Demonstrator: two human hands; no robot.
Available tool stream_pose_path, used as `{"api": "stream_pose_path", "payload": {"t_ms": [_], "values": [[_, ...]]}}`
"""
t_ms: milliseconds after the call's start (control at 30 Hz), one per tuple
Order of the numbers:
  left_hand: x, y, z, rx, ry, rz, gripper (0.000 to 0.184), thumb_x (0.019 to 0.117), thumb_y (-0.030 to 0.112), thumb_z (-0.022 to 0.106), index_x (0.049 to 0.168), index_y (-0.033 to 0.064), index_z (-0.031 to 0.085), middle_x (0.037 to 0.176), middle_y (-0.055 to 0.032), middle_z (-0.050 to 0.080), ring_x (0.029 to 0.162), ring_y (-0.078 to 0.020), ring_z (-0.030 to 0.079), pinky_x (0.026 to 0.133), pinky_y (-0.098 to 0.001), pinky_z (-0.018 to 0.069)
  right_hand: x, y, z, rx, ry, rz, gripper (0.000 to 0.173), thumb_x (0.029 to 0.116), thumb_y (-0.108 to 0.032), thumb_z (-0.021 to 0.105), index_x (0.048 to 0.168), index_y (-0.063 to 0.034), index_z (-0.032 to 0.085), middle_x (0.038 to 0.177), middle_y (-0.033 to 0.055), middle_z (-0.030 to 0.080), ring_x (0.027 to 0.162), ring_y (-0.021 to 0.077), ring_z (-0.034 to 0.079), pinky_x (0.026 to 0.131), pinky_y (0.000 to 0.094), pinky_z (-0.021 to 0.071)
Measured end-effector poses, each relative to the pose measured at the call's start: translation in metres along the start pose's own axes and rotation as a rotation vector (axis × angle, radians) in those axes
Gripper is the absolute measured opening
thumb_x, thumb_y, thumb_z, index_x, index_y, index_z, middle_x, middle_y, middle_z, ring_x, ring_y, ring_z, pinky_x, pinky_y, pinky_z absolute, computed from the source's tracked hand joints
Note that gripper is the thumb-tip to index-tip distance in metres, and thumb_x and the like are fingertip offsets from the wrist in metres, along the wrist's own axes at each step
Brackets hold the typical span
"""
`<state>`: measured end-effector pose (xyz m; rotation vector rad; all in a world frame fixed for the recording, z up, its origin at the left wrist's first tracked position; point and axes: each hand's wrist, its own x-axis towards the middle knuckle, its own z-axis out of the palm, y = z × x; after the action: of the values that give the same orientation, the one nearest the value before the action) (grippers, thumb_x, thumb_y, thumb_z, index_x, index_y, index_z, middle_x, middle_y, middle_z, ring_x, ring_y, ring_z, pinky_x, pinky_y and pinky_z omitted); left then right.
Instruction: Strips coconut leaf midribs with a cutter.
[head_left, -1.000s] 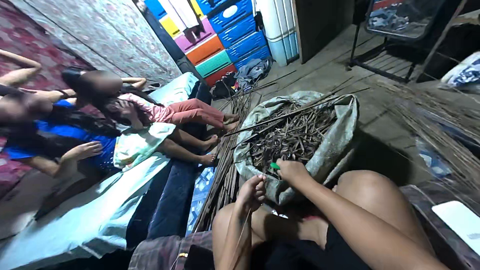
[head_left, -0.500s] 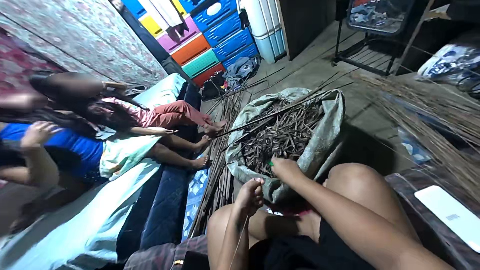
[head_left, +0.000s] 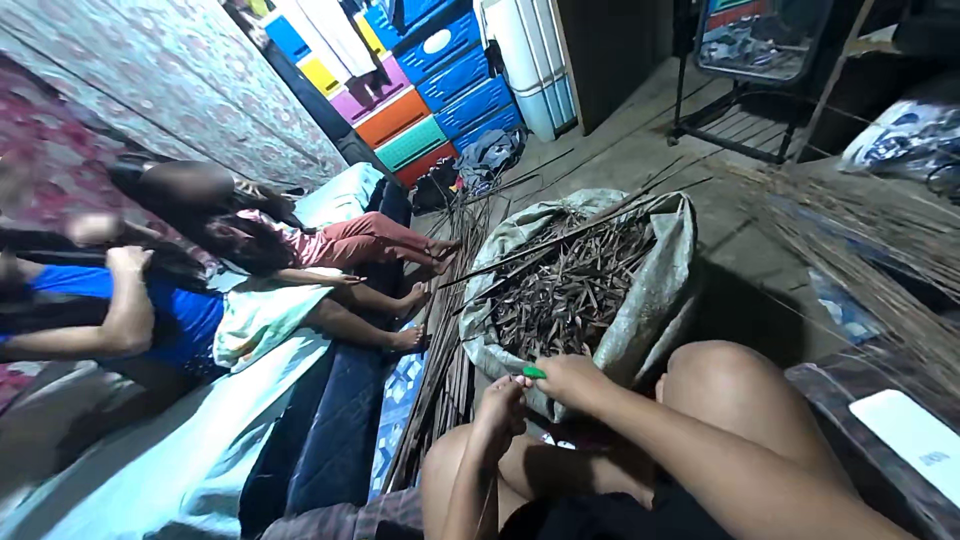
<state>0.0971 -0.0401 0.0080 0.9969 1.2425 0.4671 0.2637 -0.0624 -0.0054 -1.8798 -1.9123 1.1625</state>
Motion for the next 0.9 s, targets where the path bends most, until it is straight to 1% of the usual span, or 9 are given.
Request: {"api": "stream_pose_path", "payload": {"t_ms": [267, 333, 433, 467, 533, 600, 700, 800, 900], "values": [[-0.016, 0.006, -0.002, -0.080, -0.089, 0.035, 0.028, 0.1115, 0.014, 0.034, 0.099, 0.0067, 0.058, 0.051, 0.0083, 0.036, 0.037, 0.0007, 0.031, 0.037, -0.0145, 0.0289, 0.028, 0.046, -0.033, 0.197, 0.250, 0.411, 0.040, 0.1110, -0.030, 0.041, 0.132, -0.0009, 0.060, 0.130, 0.0243, 0.066, 0.124, 0.0410, 0.064, 0.101, 0.0611, 0.0497], [-0.018, 0.006, -0.009, -0.104, -0.115, 0.049, 0.029, 0.1110, 0.013, 0.034, 0.098, 0.0077, 0.059, 0.050, 0.0089, 0.036, 0.037, 0.0016, 0.030, 0.036, -0.0141, 0.0282, 0.029, 0.051, -0.039, 0.269, 0.294, 0.401, 0.043, 0.1120, -0.032, 0.040, 0.135, -0.0005, 0.058, 0.130, 0.0246, 0.065, 0.125, 0.0402, 0.063, 0.102, 0.0600, 0.0492], [-0.020, 0.005, -0.017, -0.122, -0.149, 0.056, 0.029, 0.1111, 0.013, 0.033, 0.099, 0.0083, 0.059, 0.049, 0.0093, 0.036, 0.037, 0.0018, 0.030, 0.036, -0.0140, 0.0280, 0.028, 0.043, -0.033, 0.543, 0.352, 0.169, 0.046, 0.1116, -0.033, 0.046, 0.138, 0.0031, 0.054, 0.124, 0.0284, 0.065, 0.114, 0.0407, 0.064, 0.100, 0.0572, 0.0488], [-0.021, 0.004, -0.020, -0.122, -0.168, 0.054, 0.029, 0.1110, 0.014, 0.033, 0.099, 0.0090, 0.059, 0.050, 0.0096, 0.036, 0.037, 0.0018, 0.030, 0.037, -0.0139, 0.0284, 0.027, 0.038, -0.029, 0.662, 0.348, 0.100, 0.046, 0.1111, -0.033, 0.048, 0.140, 0.0025, 0.053, 0.116, 0.0257, 0.065, 0.102, 0.0354, 0.064, 0.093, 0.0518, 0.0508], [-0.023, 0.000, -0.022, -0.105, -0.210, 0.054, 0.028, 0.1100, 0.015, 0.034, 0.099, 0.0109, 0.060, 0.050, 0.0099, 0.036, 0.037, 0.0014, 0.031, 0.037, -0.0145, 0.0294, 0.024, 0.030, -0.019, 0.872, 0.331, 0.023, 0.041, 0.1101, -0.032, 0.050, 0.141, -0.0048, 0.052, 0.088, 0.0089, 0.056, 0.067, 0.0162, 0.052, 0.063, 0.0338, 0.0470], [-0.023, -0.007, -0.024, -0.083, -0.256, 0.069, 0.026, 0.1080, 0.017, 0.038, 0.099, 0.0129, 0.061, 0.049, 0.0106, 0.036, 0.037, 0.0017, 0.031, 0.037, -0.0147, 0.0294, 0.019, 0.024, -0.013, 1.021, 0.338, 0.013, 0.031, 0.1086, -0.025, 0.054, 0.133, -0.0062, 0.058, 0.073, 0.0002, 0.050, 0.054, 0.0084, 0.044, 0.050, 0.0255, 0.0405], [-0.024, -0.013, -0.027, -0.053, -0.342, 0.074, 0.022, 0.1054, 0.023, 0.043, 0.100, 0.0168, 0.063, 0.051, 0.0112, 0.038, 0.038, 0.0018, 0.032, 0.038, -0.0148, 0.0296, 0.018, 0.020, -0.010, 1.091, 0.382, 0.017, 0.022, 0.1061, -0.019, 0.059, 0.119, -0.0023, 0.062, 0.068, -0.0013, 0.048, 0.050, 0.0067, 0.042, 0.048, 0.0235, 0.0383], [-0.026, -0.013, -0.032, -0.046, -0.412, 0.062, 0.019, 0.1044, 0.025, 0.047, 0.100, 0.0174, 0.064, 0.052, 0.0105, 0.039, 0.039, 0.0018, 0.033, 0.037, -0.0143, 0.0296, 0.016, 0.015, -0.009, 1.245, 0.384, -0.009, 0.023, 0.1040, -0.014, 0.061, 0.125, -0.0039, 0.061, 0.067, -0.0019, 0.047, 0.045, 0.0053, 0.038, 0.043, 0.0214, 0.0350], [-0.024, -0.009, -0.031, -0.070, -0.411, 0.078, 0.021, 0.1032, 0.027, 0.048, 0.103, 0.0142, 0.065, 0.054, 0.0093, 0.046, 0.040, 0.0021, 0.040, 0.038, -0.0137, 0.0352, 0.015, 0.015, -0.013, 1.280, 0.433, -0.031, 0.019, 0.1012, -0.009, 0.063, 0.119, -0.0031, 0.062, 0.072, -0.0011, 0.052, 0.046, 0.0046, 0.038, 0.043, 0.0210, 0.0349]]}}
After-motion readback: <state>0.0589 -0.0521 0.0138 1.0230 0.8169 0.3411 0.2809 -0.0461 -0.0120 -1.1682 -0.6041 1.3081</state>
